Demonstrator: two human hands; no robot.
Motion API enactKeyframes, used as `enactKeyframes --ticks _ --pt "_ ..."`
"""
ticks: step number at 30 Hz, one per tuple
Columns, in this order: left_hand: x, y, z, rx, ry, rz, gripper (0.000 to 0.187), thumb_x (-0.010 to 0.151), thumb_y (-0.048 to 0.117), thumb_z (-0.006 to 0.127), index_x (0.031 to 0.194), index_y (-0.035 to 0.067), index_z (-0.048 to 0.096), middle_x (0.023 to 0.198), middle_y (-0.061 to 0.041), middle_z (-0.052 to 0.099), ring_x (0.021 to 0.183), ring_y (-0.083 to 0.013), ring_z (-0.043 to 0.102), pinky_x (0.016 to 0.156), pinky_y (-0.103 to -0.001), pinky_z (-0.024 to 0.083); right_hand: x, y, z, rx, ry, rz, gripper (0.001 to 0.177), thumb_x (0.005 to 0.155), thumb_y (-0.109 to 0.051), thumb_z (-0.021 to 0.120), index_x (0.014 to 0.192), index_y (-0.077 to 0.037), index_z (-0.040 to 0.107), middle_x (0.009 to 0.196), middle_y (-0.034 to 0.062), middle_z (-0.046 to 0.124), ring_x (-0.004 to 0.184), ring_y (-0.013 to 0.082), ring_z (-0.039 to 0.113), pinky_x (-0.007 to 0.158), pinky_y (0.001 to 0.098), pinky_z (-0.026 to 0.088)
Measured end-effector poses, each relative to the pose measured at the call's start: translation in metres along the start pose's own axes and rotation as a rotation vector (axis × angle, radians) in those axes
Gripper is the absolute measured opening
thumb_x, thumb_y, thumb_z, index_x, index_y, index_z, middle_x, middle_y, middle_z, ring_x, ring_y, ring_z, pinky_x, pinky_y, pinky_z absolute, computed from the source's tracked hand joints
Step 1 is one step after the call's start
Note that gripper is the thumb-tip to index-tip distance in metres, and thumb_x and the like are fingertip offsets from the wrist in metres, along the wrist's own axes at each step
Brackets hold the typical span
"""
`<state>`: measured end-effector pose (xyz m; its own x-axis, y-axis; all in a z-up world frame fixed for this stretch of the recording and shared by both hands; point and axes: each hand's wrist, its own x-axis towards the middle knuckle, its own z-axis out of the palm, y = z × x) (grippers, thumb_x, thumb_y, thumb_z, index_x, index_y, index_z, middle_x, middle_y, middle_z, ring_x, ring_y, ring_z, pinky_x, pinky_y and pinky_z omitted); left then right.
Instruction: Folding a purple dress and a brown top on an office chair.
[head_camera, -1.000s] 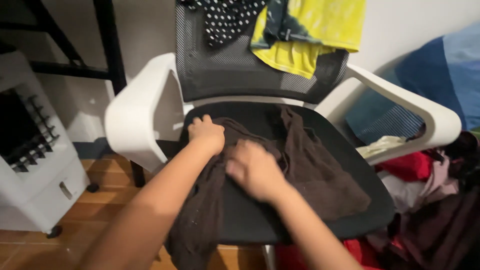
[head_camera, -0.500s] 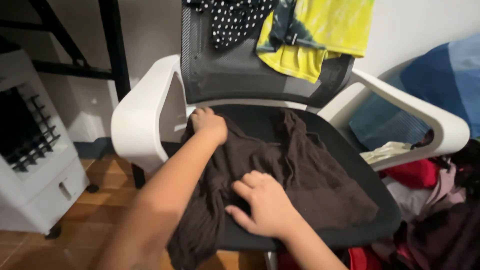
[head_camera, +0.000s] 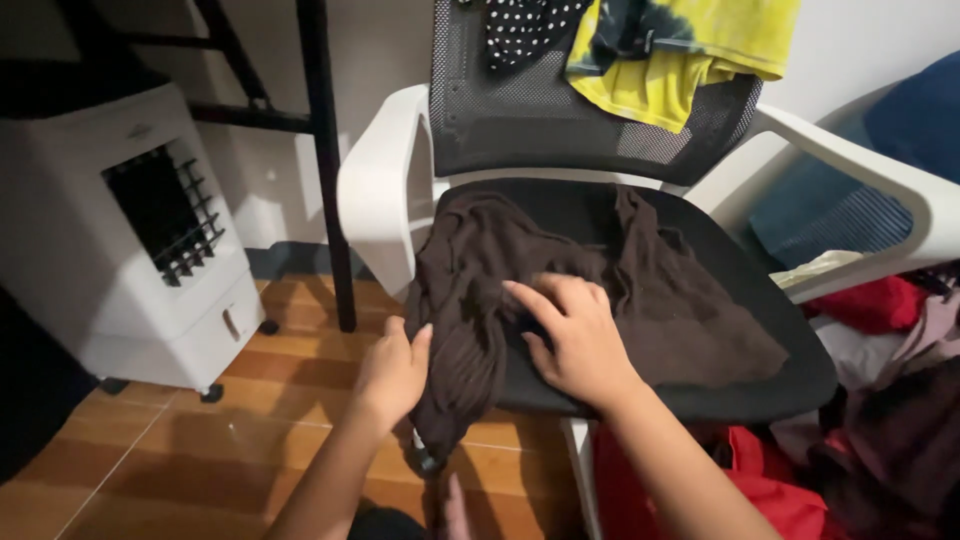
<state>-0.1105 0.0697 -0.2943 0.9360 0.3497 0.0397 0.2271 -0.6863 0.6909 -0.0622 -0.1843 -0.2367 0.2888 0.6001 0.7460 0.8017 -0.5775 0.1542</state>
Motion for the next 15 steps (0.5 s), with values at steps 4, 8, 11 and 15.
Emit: enactKeyframes --ticks 4,8,11,15 --pt "-0.002 0.017 -0.010 -0.119 0.129 0.005 0.054 0.095 0.043 0.068 0.128 0.005 0.048 0.125 -0.024 0.066 0.122 -0.0398 0.065 0.096 -0.051 0.057 0.003 -0.023 -0.008 0.006 0.034 -0.173 0.044 0.093 -0.009 0.052 0.131 -0.025 0.066 0.136 0.0153 0.058 0.129 0.0359 0.055 0.099 0.0476 0.042" --pt "-0.003 0.076 -0.036 -0.579 0.142 0.026 0.060 0.092 0.031 0.072 0.137 -0.002 0.048 0.137 -0.029 0.056 0.131 -0.0434 0.056 0.103 -0.056 0.050 -0.007 -0.033 0.000 0.074 -0.103 -0.086 0.013 0.086 -0.016 0.065 0.098 -0.017 0.065 0.106 0.0078 0.062 0.106 0.0309 0.061 0.084 0.0447 0.047" --pt "0.023 0.111 -0.039 -1.003 0.075 0.013 0.050 0.089 0.023 0.074 0.130 -0.001 0.057 0.124 -0.024 0.060 0.116 -0.0361 0.059 0.095 -0.052 0.050 -0.015 -0.055 0.013 0.557 -0.065 0.302 0.012 0.088 -0.015 0.070 0.096 -0.013 0.062 0.079 0.0063 0.064 0.078 0.0250 0.066 0.067 0.0387 0.051" --pt "0.023 0.175 -0.050 -0.959 0.048 0.277 0.081 0.077 0.020 0.076 0.146 -0.008 0.043 0.135 -0.025 0.062 0.115 -0.0272 0.067 0.094 -0.033 0.056 -0.008 -0.082 0.024 1.780 -0.100 1.065 0.023 0.093 0.001 0.054 0.107 0.015 0.066 0.105 0.0258 0.072 0.105 0.0357 0.074 0.097 0.0401 0.058"
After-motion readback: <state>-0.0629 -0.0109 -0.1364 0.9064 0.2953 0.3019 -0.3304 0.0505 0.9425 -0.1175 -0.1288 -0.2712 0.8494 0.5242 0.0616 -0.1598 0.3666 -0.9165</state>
